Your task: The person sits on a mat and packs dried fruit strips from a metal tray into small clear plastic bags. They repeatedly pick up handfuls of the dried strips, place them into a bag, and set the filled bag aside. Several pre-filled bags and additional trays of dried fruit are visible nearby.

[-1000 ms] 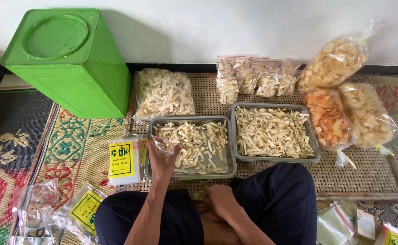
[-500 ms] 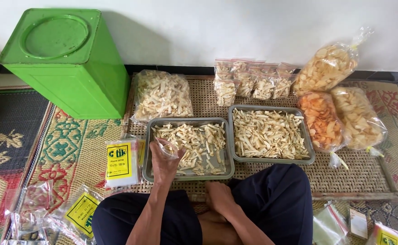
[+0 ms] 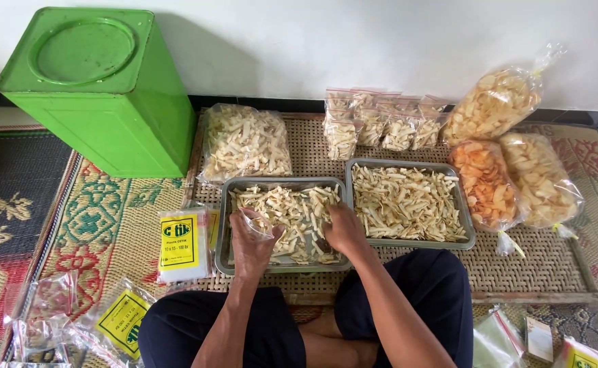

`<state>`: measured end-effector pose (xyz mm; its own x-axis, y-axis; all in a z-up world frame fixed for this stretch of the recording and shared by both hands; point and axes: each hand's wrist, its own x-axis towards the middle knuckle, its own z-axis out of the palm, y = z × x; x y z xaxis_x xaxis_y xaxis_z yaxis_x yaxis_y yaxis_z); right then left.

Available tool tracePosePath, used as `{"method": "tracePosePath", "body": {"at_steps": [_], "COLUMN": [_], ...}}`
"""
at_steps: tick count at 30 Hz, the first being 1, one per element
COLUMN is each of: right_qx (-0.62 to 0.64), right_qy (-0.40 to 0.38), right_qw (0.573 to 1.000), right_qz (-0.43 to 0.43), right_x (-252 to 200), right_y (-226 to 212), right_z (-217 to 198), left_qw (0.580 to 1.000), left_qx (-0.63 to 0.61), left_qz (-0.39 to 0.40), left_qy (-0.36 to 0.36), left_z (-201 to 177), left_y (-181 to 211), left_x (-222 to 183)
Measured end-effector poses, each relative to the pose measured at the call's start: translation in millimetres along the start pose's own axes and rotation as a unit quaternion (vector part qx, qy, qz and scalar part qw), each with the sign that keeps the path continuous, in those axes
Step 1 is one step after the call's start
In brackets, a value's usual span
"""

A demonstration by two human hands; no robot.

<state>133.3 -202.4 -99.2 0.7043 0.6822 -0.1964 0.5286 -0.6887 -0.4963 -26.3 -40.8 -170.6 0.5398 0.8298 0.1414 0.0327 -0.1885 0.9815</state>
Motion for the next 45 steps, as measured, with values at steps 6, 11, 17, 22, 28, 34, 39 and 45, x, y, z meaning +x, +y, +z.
{"method": "tracePosePath", "body": {"at_steps": [6, 11, 17, 22, 28, 34, 39, 45], "right_qx": [-0.084, -0.123, -0.126, -0.167, -0.092, 0.021, 0.234, 0.293], "right_qy": [-0.043, -0.108, -0.079, -0.135, -0.046, -0.024, 0.031, 0.068], "right_qw": [0.995, 0.985, 0.987, 0.972, 0.99, 0.999, 0.972, 0.954], "right_qz": [-0.023, -0.06, -0.064, -0.098, -0.092, 0.033, 0.005, -0.012], "right_x": [53.9, 32.5, 38.1, 36.9, 61.8, 46.3, 30.0, 6.2], "right_y": [-1.1, -25.8, -45.7, -56.0, 13.2, 12.0, 14.7, -0.1], "right_z": [31.4, 42.2, 60.0, 78.4, 115.7, 65.1, 39.6, 1.7], "left_qw": [1.0, 0.999, 0.998, 0.999, 1.0, 1.0, 0.999, 0.996], "left_qx": [-0.003, -0.002, 0.013, 0.0, 0.018, -0.014, 0.001, 0.031], "left_qz": [0.007, 0.001, 0.024, 0.011, -0.012, -0.003, 0.038, 0.086], "left_qy": [0.026, 0.047, 0.053, 0.037, 0.007, -0.021, 0.004, 0.021], "left_z": [-3.2, -7.4, -3.7, -6.7, -3.0, 1.4, 10.7, 4.2], "left_y": [46.3, 52.6, 20.1, 44.6, 36.0, 59.7, 51.5, 35.8], "left_x": [-0.5, 6.6, 11.1, 0.5, -3.1, 3.4, -3.5, 6.7]}}
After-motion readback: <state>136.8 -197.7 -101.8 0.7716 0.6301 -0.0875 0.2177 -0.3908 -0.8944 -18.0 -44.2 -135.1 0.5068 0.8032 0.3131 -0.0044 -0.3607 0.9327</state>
